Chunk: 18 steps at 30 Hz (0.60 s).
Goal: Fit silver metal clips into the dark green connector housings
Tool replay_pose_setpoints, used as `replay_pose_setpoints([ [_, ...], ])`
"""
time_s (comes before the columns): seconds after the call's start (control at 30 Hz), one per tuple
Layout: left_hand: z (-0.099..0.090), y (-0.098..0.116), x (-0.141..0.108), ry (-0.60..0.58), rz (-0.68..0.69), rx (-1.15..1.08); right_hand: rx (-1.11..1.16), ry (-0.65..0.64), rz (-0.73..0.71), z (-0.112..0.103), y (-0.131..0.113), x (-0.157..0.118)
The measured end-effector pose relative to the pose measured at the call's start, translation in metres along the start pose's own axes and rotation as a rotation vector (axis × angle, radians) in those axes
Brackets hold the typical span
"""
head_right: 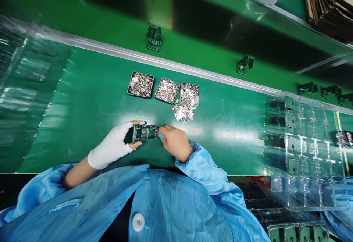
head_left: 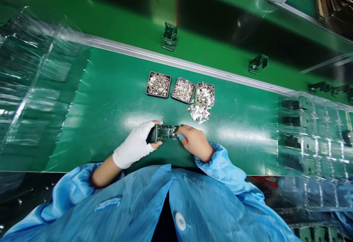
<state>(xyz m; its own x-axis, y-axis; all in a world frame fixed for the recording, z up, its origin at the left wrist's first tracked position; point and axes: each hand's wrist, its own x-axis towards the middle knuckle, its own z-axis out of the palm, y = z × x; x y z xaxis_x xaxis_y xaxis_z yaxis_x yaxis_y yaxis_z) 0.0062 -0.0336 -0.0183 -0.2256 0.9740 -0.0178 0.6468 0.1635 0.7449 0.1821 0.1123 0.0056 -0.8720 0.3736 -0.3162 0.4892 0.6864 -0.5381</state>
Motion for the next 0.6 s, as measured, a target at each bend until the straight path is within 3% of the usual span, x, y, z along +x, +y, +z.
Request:
replay_pose_setpoints([
  [0.13,-0.001,0.000,0.001,-0.011,-0.016,-0.016,0.014,-0.002,-0.008,0.000,0.005,0.003],
  [0.27,-0.002,0.001,-0.001,-0.017,-0.060,-0.048,0.209,0.057,-0.082,-0.001,0.020,0.002],
  [0.43,0.003,0.005,-0.005,0.164,-0.030,-0.151,0.242,0.278,-0.246,-0.002,0.021,0.002],
  [0.6,0.010,0.006,-0.007,0.285,0.106,-0.183,0.482,0.321,-0.231,0.003,0.001,0.004],
])
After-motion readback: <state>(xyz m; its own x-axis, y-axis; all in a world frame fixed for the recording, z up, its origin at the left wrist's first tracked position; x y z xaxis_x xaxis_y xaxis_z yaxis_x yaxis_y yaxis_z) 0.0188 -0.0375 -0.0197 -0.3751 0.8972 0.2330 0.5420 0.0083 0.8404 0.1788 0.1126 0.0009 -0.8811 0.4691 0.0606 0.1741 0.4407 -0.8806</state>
